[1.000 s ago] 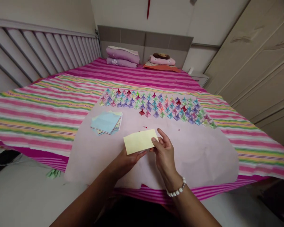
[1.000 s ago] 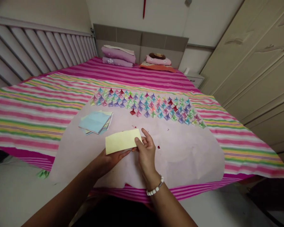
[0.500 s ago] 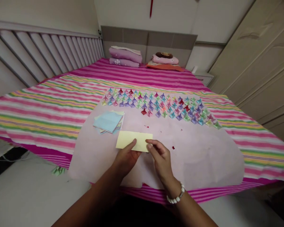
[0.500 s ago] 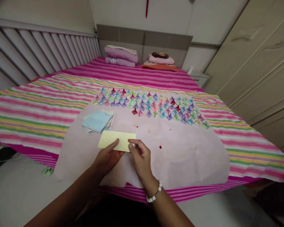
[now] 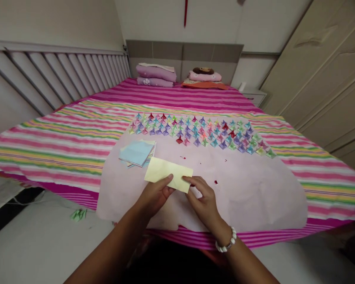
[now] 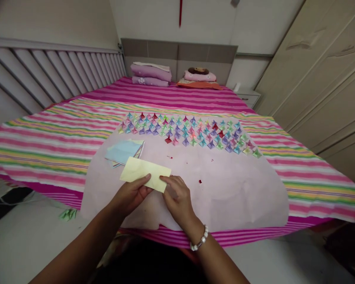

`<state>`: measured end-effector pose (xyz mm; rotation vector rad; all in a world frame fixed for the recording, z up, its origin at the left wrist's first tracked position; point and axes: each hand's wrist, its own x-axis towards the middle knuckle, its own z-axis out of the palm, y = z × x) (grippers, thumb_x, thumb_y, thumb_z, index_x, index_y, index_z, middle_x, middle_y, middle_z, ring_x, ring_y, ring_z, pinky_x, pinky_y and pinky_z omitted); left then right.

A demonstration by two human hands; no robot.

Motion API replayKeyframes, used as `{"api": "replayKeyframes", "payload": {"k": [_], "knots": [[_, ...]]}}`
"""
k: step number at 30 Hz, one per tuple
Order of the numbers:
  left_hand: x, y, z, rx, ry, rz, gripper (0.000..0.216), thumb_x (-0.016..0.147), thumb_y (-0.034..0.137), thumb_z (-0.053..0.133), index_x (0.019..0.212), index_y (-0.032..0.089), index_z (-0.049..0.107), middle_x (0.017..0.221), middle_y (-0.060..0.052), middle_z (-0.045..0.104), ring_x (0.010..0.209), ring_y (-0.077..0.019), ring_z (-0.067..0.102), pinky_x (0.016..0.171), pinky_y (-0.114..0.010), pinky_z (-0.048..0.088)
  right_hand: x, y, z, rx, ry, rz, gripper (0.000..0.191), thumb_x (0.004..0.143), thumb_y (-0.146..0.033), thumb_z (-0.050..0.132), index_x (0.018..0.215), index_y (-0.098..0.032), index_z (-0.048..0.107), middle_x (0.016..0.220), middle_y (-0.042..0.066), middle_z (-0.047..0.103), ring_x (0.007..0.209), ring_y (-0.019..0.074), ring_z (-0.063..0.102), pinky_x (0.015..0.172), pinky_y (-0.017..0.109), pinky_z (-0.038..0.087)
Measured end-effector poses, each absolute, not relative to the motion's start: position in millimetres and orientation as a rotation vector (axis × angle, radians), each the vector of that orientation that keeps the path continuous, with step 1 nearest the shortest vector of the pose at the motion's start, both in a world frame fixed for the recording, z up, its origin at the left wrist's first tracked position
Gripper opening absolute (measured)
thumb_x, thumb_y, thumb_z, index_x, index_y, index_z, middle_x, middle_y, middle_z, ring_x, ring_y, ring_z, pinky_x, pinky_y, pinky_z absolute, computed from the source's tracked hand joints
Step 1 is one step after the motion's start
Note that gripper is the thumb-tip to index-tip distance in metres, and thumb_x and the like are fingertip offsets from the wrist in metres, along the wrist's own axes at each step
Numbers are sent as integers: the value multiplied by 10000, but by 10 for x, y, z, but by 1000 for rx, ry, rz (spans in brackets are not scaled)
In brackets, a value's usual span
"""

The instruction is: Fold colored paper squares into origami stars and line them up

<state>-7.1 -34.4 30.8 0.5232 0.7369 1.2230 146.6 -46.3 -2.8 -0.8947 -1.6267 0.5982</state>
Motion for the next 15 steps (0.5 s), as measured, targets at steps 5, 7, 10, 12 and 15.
{"api": "replayKeyframes", "payload": {"k": [5, 7, 10, 12, 15], "knots": [[-83, -378, 314, 616, 733, 1190, 475, 728, 204, 716, 1190, 222, 609, 1157, -66, 693, 1173, -289, 575, 944, -392, 508, 1482, -471, -11, -902, -1633, 609, 354, 793, -84, 552, 1030, -293, 712, 935, 43, 625, 850, 198, 593, 732, 347, 497], [-87, -386, 298, 646, 724, 1180, 492, 720, 211, 726, 1196, 236, 605, 1166, -62, 689, 1165, -288, 579, 936, -390, 510, 1491, -475, 1, -899, -1611, 587, 309, 789, -101, 581, 989, -285, 727, 1082, 65, 587, 948, 209, 581, 793, 363, 492], [-100, -396, 266, 669, 740, 1134, 521, 700, 196, 745, 1199, 239, 602, 1168, -64, 687, 1149, -284, 588, 942, -394, 503, 1504, -466, 27, -904, -1583, 610, 208, 774, -138, 644, 899, -272, 741, 1352, 65, 458, 1149, 250, 507, 938, 413, 440], [-111, -397, 246, 670, 746, 1076, 514, 703, 198, 750, 1196, 207, 603, 1166, -85, 686, 1128, -285, 601, 956, -417, 492, 1507, -442, 41, -917, -1559, 692, 137, 763, -176, 684, 854, -263, 737, 1383, 61, 446, 1180, 258, 494, 984, 432, 411], [-120, -373, 224, 658, 712, 1009, 420, 771, 279, 709, 1157, 138, 622, 1174, -137, 674, 1097, -289, 620, 977, -458, 470, 1491, -379, 41, -957, -1450, 855, 37, 748, -237, 720, 785, -237, 720, 1288, 81, 531, 1126, 251, 533, 968, 424, 421]]}}
